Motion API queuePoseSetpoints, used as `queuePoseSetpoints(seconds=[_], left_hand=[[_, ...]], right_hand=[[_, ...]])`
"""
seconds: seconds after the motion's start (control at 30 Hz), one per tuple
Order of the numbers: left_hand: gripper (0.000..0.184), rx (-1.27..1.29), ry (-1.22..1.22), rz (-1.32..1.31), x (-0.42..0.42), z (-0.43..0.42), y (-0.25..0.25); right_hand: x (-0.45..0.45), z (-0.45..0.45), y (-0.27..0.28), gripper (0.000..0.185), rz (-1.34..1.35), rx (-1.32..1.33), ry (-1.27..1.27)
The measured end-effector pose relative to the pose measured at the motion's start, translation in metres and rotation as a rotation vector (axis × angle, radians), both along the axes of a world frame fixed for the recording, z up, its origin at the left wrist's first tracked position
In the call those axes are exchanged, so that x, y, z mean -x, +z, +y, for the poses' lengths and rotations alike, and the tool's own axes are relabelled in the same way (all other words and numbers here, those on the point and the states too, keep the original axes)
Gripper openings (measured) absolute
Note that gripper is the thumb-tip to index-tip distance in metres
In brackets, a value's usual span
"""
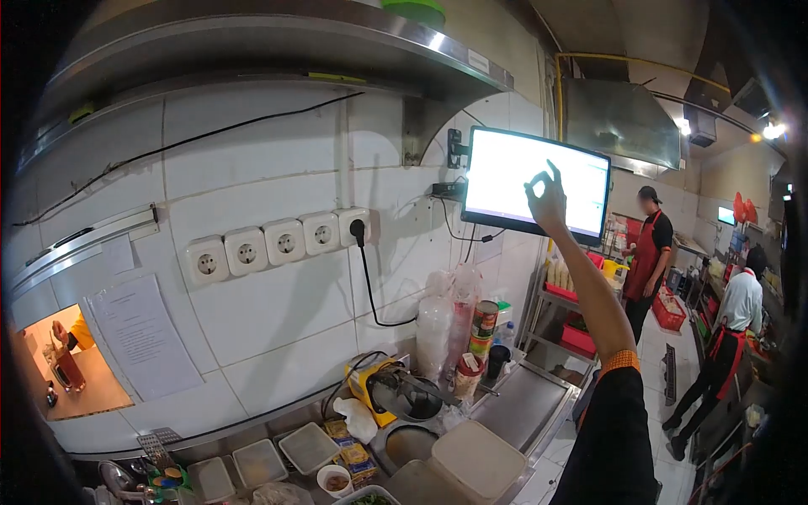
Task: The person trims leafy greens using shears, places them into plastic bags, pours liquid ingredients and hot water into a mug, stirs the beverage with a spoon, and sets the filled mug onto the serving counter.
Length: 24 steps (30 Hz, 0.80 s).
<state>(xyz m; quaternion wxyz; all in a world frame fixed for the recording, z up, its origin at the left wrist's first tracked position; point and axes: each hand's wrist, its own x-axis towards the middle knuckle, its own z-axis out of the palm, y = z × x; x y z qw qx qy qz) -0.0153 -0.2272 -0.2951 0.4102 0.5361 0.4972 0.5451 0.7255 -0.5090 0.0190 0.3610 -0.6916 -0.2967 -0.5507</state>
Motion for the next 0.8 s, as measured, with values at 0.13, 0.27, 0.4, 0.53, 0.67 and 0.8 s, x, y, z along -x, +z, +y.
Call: queuePoseSetpoints(seconds=[0.13, 0.27, 0.4, 0.53, 0.67, 0.8], left_hand=[[0.025, 0.006, -0.027, 0.009, -0.009, -0.003, 0.003], [0.025, 0.008, -0.053, 0.019, -0.017, -0.002, 0.006], [0.025, 0.018, -0.068, 0.028, -0.020, -0.005, 0.008], [0.025, 0.022, -0.077, 0.026, -0.022, -0.006, 0.008], [0.025, 0.035, -0.088, 0.019, -0.023, -0.007, 0.007], [0.025, 0.042, -0.102, 0.022, -0.025, -0.008, 0.008]], right_hand=[[-0.015, -0.013, -0.006, 0.020, -0.111, 0.055, -0.063], [-0.008, -0.015, -0.009, 0.021, -0.116, 0.122, -0.058], [-0.009, -0.012, 0.003, 0.023, -0.089, 0.045, 0.005], [-0.013, -0.008, -0.001, 0.022, -0.087, 0.101, 0.028], [-0.007, 0.000, -0.009, 0.017, -0.058, 0.178, 0.069], [-0.002, 0.009, 0.002, 0.017, 0.044, 0.162, 0.025]])
